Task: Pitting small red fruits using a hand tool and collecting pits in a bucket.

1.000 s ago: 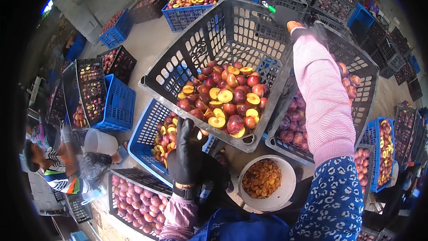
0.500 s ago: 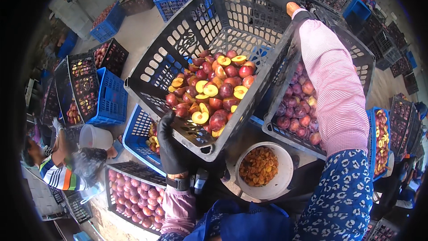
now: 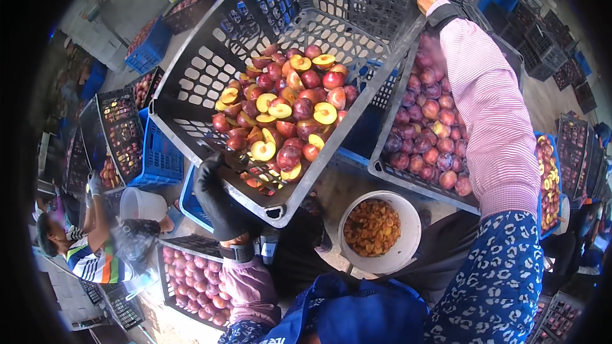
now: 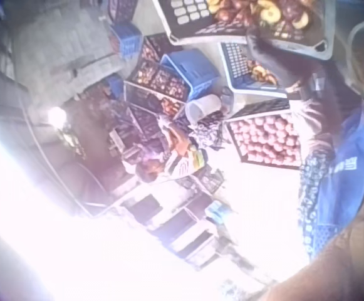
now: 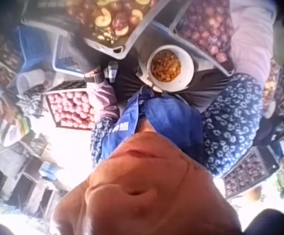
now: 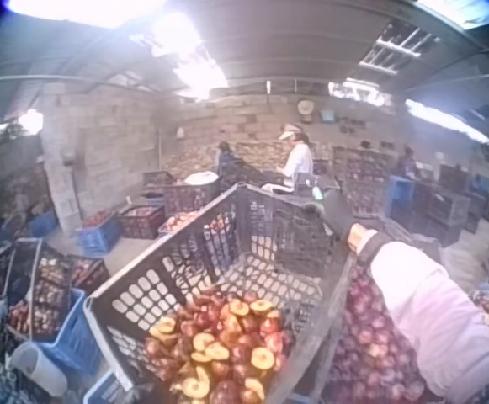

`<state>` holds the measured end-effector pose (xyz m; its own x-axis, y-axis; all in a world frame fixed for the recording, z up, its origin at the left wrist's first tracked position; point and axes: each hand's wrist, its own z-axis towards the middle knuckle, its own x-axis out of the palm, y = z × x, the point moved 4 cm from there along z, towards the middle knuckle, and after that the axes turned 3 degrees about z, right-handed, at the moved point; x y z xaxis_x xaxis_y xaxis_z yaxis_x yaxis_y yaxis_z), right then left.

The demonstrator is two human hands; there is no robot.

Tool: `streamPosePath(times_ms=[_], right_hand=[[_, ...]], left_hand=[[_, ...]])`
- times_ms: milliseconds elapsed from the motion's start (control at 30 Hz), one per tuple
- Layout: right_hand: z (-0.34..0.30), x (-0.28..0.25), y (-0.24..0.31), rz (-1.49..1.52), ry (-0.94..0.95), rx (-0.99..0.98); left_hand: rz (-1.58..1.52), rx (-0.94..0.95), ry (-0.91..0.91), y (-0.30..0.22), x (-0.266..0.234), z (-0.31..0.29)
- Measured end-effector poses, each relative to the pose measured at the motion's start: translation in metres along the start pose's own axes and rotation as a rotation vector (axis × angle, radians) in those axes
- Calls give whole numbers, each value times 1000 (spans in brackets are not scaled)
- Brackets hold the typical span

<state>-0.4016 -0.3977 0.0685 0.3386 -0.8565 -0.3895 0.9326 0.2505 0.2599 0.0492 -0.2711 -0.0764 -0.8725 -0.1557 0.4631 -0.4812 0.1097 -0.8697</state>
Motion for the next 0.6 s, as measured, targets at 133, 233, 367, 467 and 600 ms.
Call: streamPosePath(times_ms=[133, 233, 367, 467, 600], right_hand=[[-20, 41, 5, 111, 213, 568], [-35, 10, -23, -93, -112, 397], [-113, 64, -28, -7, -327, 510], [-116, 91, 33, -62, -195, 565], [-97, 106, 77, -174, -85, 447]], left_hand=[[518, 527, 203, -45, -44, 46], [547, 570, 323, -61, -27, 87], [1046, 747, 402, -68, -54, 153], [1264, 689, 339, -56, -100, 194], [1189, 704, 311, -26, -162, 250]])
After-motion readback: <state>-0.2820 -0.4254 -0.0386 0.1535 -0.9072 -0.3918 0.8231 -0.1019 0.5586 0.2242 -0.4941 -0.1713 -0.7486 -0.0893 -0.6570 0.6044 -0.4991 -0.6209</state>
